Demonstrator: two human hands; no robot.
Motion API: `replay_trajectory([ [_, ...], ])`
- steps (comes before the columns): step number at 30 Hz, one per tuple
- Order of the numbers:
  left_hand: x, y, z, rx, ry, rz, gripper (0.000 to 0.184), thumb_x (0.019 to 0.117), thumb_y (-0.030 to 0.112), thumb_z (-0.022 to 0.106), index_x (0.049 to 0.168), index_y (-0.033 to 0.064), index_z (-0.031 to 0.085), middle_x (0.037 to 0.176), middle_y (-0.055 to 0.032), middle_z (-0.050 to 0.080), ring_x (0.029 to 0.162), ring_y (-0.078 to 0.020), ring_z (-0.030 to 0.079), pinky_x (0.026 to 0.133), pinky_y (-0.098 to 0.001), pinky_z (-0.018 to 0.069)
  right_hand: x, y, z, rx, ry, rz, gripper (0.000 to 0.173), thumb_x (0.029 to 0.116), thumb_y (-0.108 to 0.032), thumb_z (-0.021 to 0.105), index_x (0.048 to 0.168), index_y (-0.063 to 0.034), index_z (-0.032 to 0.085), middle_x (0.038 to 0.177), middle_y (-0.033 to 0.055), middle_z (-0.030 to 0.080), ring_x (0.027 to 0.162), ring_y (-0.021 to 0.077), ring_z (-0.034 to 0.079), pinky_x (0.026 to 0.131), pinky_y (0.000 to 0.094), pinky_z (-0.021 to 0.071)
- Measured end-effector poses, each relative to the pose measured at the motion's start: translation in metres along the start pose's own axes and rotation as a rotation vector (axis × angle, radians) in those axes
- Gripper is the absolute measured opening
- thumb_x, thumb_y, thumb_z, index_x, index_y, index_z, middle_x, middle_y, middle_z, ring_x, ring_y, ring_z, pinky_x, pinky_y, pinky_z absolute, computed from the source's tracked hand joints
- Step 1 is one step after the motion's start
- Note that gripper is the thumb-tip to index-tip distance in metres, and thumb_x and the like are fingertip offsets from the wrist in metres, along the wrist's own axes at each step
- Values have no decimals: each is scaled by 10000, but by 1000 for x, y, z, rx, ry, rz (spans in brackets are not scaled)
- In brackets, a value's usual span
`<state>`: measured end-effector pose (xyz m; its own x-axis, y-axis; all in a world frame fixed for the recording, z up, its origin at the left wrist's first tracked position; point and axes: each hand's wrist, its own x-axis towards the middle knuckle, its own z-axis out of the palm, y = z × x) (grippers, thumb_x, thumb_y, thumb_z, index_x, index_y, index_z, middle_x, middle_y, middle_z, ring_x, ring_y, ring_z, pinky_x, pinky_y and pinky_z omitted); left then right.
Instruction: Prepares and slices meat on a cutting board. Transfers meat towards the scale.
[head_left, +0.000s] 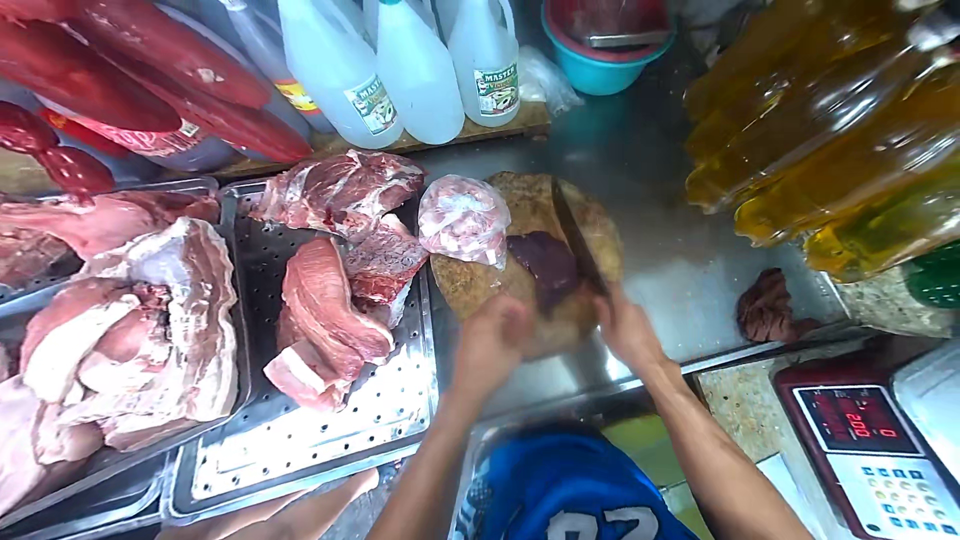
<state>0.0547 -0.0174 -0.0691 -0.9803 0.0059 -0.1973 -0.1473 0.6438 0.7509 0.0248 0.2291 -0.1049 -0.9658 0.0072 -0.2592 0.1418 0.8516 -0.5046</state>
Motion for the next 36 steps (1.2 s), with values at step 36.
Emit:
replay_trajectory([
  [36, 94, 2, 46, 158, 24, 26, 355, 970, 327, 650, 1284, 165, 690, 1303, -114, 624, 1114, -250, 660, 954, -461, 562, -23, -30, 2, -104, -191, 87, 568, 1090, -414, 392, 1589, -147, 347, 1003, 145, 733, 910, 331, 729, 842, 524, 579],
])
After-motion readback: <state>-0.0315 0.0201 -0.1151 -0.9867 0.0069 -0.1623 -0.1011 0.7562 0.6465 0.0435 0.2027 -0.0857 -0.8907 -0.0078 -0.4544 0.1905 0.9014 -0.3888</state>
